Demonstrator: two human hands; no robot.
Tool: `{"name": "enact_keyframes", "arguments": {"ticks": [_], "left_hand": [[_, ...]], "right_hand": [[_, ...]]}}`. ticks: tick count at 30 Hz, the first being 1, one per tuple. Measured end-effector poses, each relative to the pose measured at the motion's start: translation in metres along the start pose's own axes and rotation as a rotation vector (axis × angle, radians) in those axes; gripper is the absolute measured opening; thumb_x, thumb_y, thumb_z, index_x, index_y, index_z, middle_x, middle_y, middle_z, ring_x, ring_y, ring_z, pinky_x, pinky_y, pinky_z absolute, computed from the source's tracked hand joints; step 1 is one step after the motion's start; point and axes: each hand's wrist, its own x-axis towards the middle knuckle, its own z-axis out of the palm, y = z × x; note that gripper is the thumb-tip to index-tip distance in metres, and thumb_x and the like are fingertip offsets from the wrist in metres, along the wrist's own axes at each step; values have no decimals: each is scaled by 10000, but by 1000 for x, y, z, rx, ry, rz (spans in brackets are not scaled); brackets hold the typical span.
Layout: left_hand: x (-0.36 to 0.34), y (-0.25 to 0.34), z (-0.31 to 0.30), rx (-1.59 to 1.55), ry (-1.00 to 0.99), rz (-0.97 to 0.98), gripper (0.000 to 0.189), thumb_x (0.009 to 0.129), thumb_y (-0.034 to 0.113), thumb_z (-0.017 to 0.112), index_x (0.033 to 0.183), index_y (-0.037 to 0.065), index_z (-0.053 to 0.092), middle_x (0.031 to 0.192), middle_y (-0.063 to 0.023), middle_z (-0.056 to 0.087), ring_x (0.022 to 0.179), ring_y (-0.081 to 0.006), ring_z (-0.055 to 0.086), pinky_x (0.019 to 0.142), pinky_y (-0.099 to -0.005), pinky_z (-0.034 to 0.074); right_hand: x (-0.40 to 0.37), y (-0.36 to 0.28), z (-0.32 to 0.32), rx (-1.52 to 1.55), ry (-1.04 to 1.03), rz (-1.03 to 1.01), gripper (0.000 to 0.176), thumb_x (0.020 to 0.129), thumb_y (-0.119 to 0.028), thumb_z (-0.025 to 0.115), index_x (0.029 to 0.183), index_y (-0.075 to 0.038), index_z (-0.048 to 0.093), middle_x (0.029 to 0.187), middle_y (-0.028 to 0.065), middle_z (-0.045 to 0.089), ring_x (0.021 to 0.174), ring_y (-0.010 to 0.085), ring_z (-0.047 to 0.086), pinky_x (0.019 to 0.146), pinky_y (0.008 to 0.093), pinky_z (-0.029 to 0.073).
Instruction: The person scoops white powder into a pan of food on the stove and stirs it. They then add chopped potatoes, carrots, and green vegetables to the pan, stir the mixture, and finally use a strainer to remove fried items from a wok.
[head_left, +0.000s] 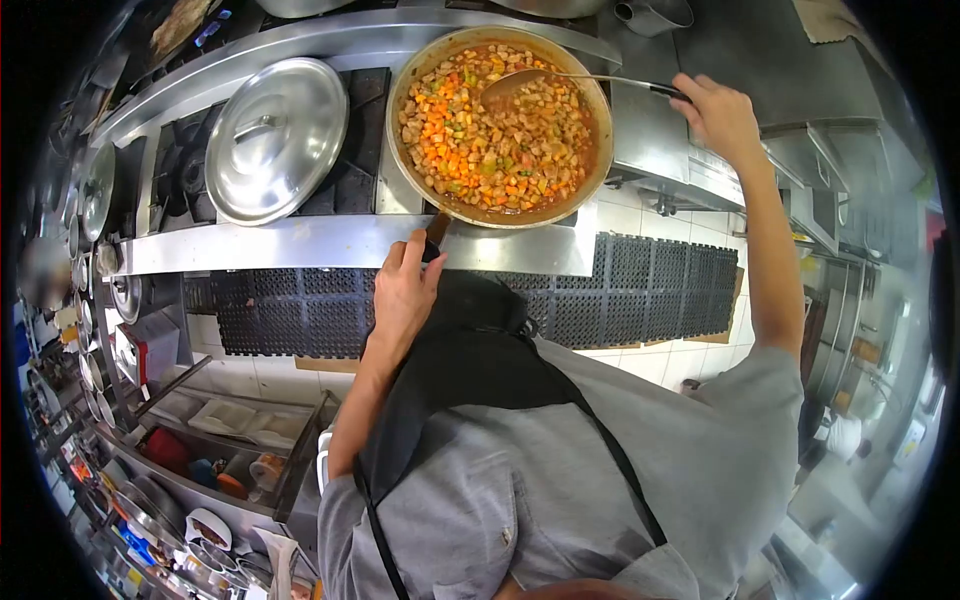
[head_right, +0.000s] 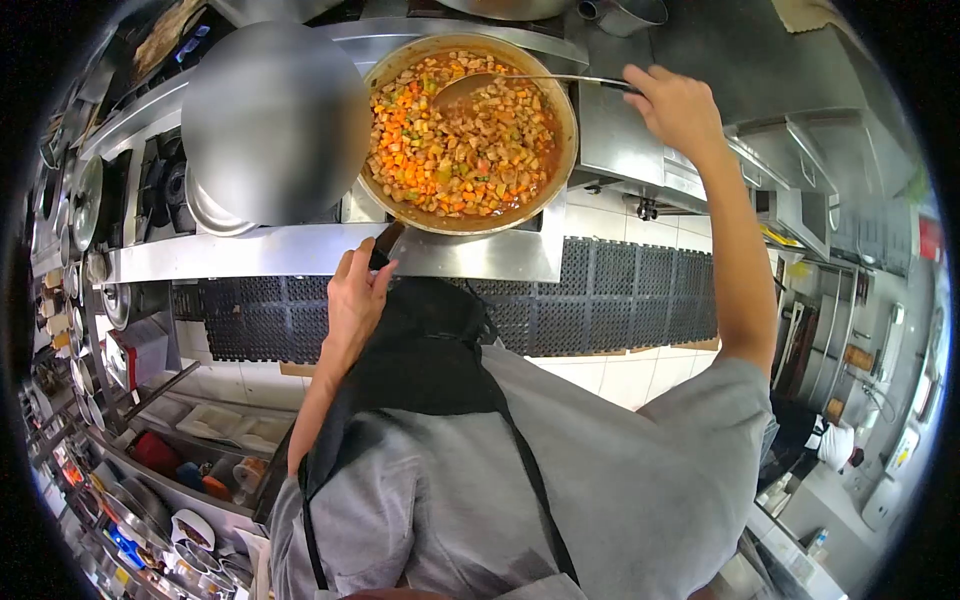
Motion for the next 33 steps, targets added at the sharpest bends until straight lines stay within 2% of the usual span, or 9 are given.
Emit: {"name": "enact_keyframes", "arguments": {"ticks": [3, 5, 8, 15, 17, 18, 23, 28, 33], "left_hand": [[1, -4, -2, -17, -3, 13, 402, 806, 104, 732, 1148, -12, 556, 755, -164, 556, 557, -291, 562, 513, -397, 461], [2, -8, -2, 15, -4, 67, 398, 802, 132, 740, 1131, -10, 566, 759, -157, 570, 565, -290, 579, 518, -400, 469], [3, -10, -4, 23, -12, 78, 398, 798, 159, 742, 1118, 1, 566, 762, -158, 584, 590, -311, 599, 530, -414, 480], [10, -26, -4, 25, -67, 181, 302, 794, 192, 728, 980, 32, 551, 735, -156, 600, 615, -361, 610, 546, -451, 496], [11, -28, -2, 25, -77, 169, 279, 801, 215, 710, 910, 46, 517, 733, -155, 608, 622, -367, 618, 550, -462, 506], [12, -28, -2, 12, -76, 175, 279, 801, 215, 710, 910, 46, 517, 733, -155, 608, 622, -367, 618, 550, -462, 506], [14, -33, -2, -2, -96, 215, 299, 808, 246, 700, 877, 52, 483, 736, -163, 616, 632, -388, 619, 551, -476, 506], [17, -36, -4, -17, -145, 269, 297, 816, 249, 692, 909, 55, 487, 734, -168, 611, 634, -390, 624, 545, -479, 509], [21, -40, -4, -11, -187, 316, 300, 818, 248, 687, 945, 57, 494, 742, -166, 610, 635, -387, 631, 542, -476, 516]], "right_hand": [[38, -32, -15, -135, 66, -25, 196, 837, -244, 614, 1024, -189, 596, 739, 67, 612, 695, 287, 640, 572, 391, 505], [63, -61, -25, -251, 213, -237, 157, 803, -196, 603, 950, -142, 609, 699, 66, 609, 663, 260, 643, 558, 386, 501], [98, -117, -50, -386, 214, -337, 337, 769, -180, 596, 1106, -185, 580, 767, 49, 589, 699, 224, 634, 591, 354, 509], [93, -226, -37, -600, 55, -551, 289, 806, -170, 571, 1070, -55, 594, 726, 53, 577, 619, 189, 615, 554, 305, 485], [75, -224, -37, -606, -18, -562, 190, 783, -172, 588, 867, -3, 612, 686, 58, 610, 654, 203, 640, 554, 301, 502], [68, -222, -42, -617, -27, -560, 190, 783, -172, 588, 867, -3, 612, 686, 58, 610, 654, 203, 640, 554, 301, 502], [31, -198, -68, -617, -138, -352, 292, 776, -161, 600, 1027, -13, 601, 736, 76, 609, 688, 219, 650, 572, 303, 518], [-18, -185, -100, -620, -201, -150, 314, 779, -145, 603, 1077, -50, 586, 758, 98, 618, 704, 243, 668, 563, 317, 533], [-80, -187, -120, -465, -343, 201, 453, 788, -89, 593, 1235, -145, 543, 803, 114, 634, 675, 249, 678, 563, 354, 543]]}}
